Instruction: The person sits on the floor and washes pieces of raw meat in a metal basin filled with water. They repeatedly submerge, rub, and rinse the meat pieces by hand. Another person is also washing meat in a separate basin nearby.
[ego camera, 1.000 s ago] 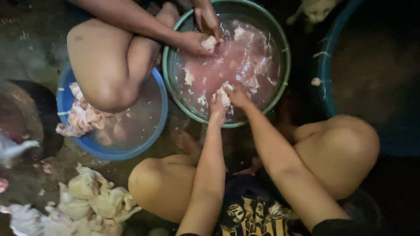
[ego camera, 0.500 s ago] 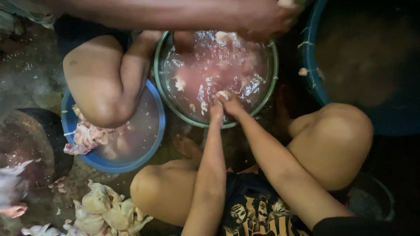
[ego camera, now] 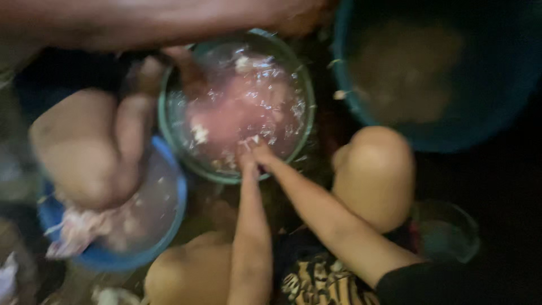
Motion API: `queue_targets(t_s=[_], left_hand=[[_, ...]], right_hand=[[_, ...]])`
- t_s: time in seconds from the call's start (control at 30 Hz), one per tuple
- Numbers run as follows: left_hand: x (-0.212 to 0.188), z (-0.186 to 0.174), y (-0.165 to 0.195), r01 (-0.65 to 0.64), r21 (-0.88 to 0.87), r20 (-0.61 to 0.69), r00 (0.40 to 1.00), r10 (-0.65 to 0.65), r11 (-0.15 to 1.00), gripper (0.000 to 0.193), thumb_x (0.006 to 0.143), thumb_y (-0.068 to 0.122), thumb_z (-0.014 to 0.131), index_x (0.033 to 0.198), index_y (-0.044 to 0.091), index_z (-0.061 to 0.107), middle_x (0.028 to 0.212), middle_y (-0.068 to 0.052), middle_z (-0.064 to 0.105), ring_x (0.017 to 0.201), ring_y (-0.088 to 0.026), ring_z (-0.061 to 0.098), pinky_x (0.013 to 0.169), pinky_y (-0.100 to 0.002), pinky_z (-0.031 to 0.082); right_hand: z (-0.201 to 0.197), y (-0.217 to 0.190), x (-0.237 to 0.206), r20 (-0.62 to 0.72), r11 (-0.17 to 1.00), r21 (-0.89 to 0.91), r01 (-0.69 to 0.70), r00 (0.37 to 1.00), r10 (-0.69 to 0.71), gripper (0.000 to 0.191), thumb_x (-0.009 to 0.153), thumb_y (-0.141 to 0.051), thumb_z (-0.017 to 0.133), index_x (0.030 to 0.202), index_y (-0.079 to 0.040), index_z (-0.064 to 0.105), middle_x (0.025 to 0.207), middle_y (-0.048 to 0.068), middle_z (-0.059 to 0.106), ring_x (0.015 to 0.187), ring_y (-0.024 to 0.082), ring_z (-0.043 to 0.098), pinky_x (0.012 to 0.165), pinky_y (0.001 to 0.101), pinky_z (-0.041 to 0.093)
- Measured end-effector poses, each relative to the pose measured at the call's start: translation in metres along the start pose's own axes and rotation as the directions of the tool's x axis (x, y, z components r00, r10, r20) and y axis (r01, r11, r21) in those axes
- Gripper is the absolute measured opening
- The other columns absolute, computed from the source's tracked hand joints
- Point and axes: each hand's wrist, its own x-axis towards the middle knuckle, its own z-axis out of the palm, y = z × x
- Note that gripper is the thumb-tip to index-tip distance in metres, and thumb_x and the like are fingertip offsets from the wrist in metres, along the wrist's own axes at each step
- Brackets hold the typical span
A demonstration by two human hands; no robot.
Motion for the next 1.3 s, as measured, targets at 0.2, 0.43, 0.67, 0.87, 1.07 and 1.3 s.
queue_targets(t_s=[0.2, 0.43, 0.67, 0.87, 1.07, 1.3], left_hand=[[-0.006, 0.013, -0.005, -0.297, 0.322, 0.399, 0.904, 0.155, 0.899, 0.040, 0.105, 0.033, 0.052, 0.131, 0.005, 0.062, 0.126, -0.012, 0.067, 0.113, -0.020, 0.062, 0.098, -0.034, 0.049], [0.001, 0.007, 0.006, -0.088, 0.362, 0.106, 0.993, 0.053, 0.928, 0.040, 0.102, 0.033, 0.057, 0.127, 0.002, 0.060, 0.121, -0.012, 0.066, 0.104, -0.021, 0.064, 0.086, -0.038, 0.054], [0.006, 0.006, 0.005, 0.259, -0.217, 0.036, 0.966, -0.257, 0.941, 0.054, 0.101, 0.049, 0.041, 0.124, 0.003, 0.057, 0.114, -0.012, 0.069, 0.094, -0.026, 0.069, 0.069, -0.039, 0.057], [0.006, -0.006, 0.002, 0.076, -0.288, -0.040, 0.995, -0.091, 0.955, 0.039, 0.091, 0.020, 0.068, 0.128, 0.011, 0.061, 0.113, -0.004, 0.066, 0.092, -0.018, 0.063, 0.074, -0.033, 0.053], [-0.007, 0.008, 0.008, -0.002, -0.172, 0.194, 0.980, 0.036, 0.985, 0.035, 0.100, 0.017, 0.068, 0.132, 0.010, 0.057, 0.109, -0.006, 0.069, 0.094, -0.020, 0.066, 0.078, -0.037, 0.052], [-0.003, 0.009, 0.007, 0.066, -0.066, -0.004, 0.998, -0.066, 0.996, 0.032, 0.100, 0.023, 0.060, 0.126, 0.005, 0.064, 0.110, -0.006, 0.071, 0.094, -0.020, 0.068, 0.076, -0.035, 0.054]], right_hand=[[-0.019, -0.023, -0.001, -0.033, 0.916, 0.334, -0.221, 0.969, 0.246, 0.040, 0.103, -0.042, 0.050, 0.117, -0.009, 0.068, 0.106, 0.010, 0.072, 0.091, 0.021, 0.066, 0.078, 0.0370, 0.053], [-0.006, -0.030, -0.027, 0.237, 0.967, 0.252, -0.028, 0.971, -0.034, 0.033, 0.105, -0.035, 0.049, 0.111, -0.009, 0.069, 0.097, 0.008, 0.069, 0.084, 0.020, 0.063, 0.072, 0.0345, 0.053], [-0.016, -0.046, -0.030, -0.096, 0.966, 0.255, -0.045, 0.993, 0.071, 0.042, 0.111, -0.042, 0.053, 0.104, -0.005, 0.070, 0.086, 0.012, 0.065, 0.072, 0.023, 0.057, 0.063, 0.0376, 0.048], [-0.023, -0.048, -0.026, -0.366, 0.886, 0.458, 0.072, 0.923, 0.114, 0.035, 0.109, -0.041, 0.052, 0.113, -0.008, 0.064, 0.099, 0.006, 0.067, 0.087, 0.018, 0.063, 0.077, 0.0349, 0.053], [-0.025, -0.044, -0.020, -0.133, 0.792, 0.606, -0.077, 0.971, 0.196, 0.021, 0.101, -0.028, 0.057, 0.113, -0.012, 0.065, 0.100, 0.007, 0.069, 0.095, 0.024, 0.067, 0.083, 0.0417, 0.054], [-0.017, -0.037, -0.033, 0.253, 0.939, 0.345, -0.002, 0.963, -0.091, 0.022, 0.100, -0.017, 0.064, 0.118, -0.008, 0.073, 0.113, 0.006, 0.074, 0.100, 0.015, 0.069, 0.088, 0.0313, 0.056]])
